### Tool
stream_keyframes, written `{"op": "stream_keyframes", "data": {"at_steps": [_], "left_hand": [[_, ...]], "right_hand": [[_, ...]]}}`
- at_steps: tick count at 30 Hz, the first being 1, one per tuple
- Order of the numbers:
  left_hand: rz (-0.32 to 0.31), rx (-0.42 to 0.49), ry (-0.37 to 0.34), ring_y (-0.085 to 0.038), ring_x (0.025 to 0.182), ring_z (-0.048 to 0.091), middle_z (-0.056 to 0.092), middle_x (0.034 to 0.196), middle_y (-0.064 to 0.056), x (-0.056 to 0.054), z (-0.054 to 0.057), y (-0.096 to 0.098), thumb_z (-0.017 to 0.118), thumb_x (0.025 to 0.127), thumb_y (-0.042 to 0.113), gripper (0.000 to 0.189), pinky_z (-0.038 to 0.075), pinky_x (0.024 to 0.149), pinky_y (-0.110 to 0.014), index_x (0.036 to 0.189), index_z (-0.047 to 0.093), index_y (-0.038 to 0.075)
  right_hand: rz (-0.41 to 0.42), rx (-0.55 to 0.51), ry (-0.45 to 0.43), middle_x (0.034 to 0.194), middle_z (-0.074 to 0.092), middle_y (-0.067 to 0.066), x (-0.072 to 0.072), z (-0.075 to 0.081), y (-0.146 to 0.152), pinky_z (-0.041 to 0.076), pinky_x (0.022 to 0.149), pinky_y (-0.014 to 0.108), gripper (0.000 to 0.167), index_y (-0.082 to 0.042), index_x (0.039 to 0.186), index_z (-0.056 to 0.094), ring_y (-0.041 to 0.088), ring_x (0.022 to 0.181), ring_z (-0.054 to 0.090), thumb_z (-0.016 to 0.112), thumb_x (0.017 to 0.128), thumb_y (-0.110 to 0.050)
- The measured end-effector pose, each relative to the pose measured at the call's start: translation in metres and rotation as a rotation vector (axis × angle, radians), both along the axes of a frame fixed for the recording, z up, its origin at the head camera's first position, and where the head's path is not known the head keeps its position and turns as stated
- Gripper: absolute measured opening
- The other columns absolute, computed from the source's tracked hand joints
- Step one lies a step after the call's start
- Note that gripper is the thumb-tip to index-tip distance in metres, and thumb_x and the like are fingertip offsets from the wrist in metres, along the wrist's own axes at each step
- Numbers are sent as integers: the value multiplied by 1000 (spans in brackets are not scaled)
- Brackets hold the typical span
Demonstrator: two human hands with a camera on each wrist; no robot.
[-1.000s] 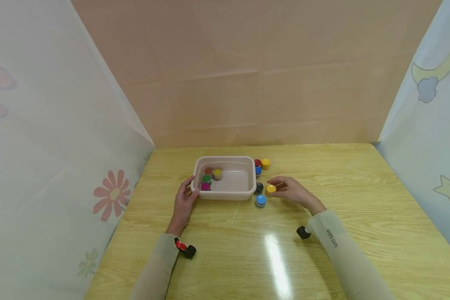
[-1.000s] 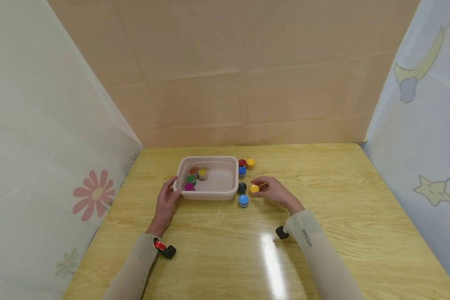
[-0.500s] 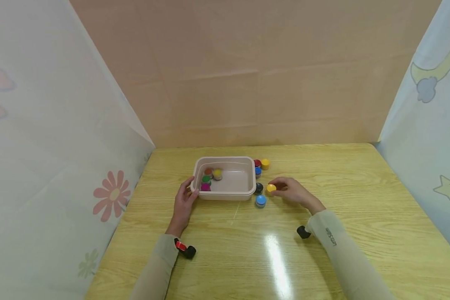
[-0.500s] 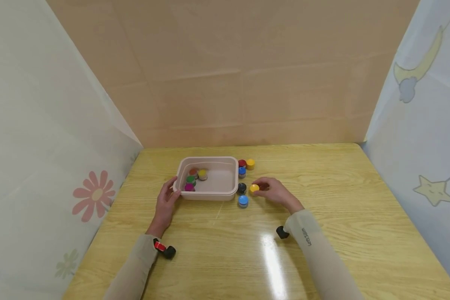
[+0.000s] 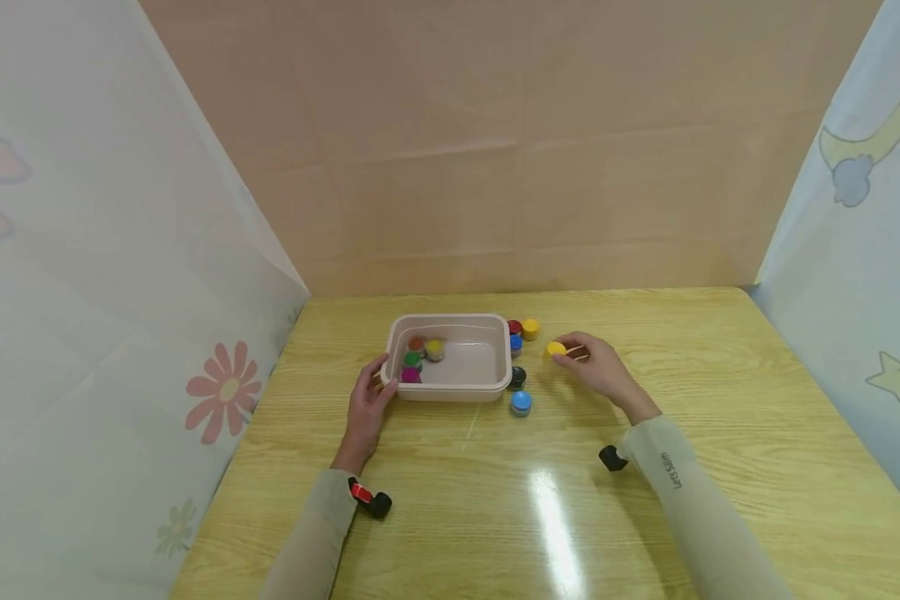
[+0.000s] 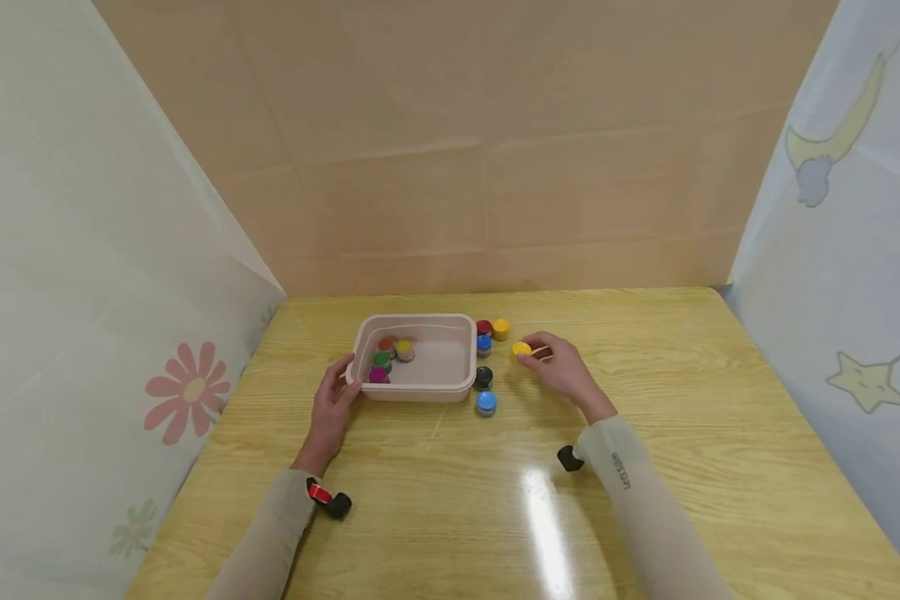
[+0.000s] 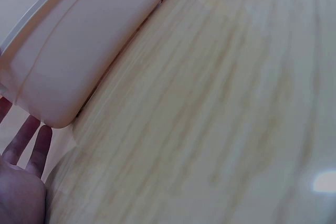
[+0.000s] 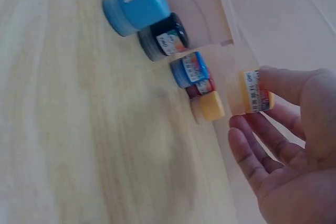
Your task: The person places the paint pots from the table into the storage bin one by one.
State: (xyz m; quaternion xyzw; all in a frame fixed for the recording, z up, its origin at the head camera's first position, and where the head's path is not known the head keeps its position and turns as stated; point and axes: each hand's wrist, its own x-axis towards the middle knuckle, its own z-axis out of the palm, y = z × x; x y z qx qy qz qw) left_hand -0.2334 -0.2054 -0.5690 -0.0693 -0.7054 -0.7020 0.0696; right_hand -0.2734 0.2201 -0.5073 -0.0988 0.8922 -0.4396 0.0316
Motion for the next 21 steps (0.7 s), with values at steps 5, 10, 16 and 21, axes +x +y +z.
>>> {"op": "stream_keyframes", "data": {"at_steps": [5, 10, 16, 21], "left_hand": [[-2, -2, -5, -28, 137, 47, 39, 162, -7, 1, 0, 1, 63, 105, 19, 56, 50, 99, -17, 157, 43, 19], [4, -14, 3, -29, 135, 49, 42, 159, -8, 0, -1, 0, 64, 104, 22, 55, 50, 99, -17, 155, 46, 19], [22, -27, 30, -25, 132, 51, 45, 157, -6, -1, -2, 0, 65, 104, 26, 53, 51, 98, -17, 153, 48, 22], [29, -34, 33, -24, 131, 52, 44, 157, -8, 0, -1, 2, 64, 104, 24, 52, 50, 97, -16, 154, 47, 20]], "right_hand": [[-49, -120, 0, 132, 61, 20, -3, 6, 6, 56, 96, 52, 55, -3, 139, 57, 39, 114, 64, 62, 103, -44], [-49, -271, -5, 128, 58, 21, -5, 13, 6, 60, 93, 42, 57, 3, 143, 51, 27, 104, 69, 60, 105, -38], [-28, -455, -22, 115, 59, 13, -6, 17, 5, 61, 90, 34, 52, 1, 148, 49, 15, 94, 70, 57, 107, -30], [4, -534, -41, 109, 58, 7, -7, 17, 6, 60, 90, 29, 48, -2, 151, 48, 15, 94, 68, 50, 111, -28]]}}
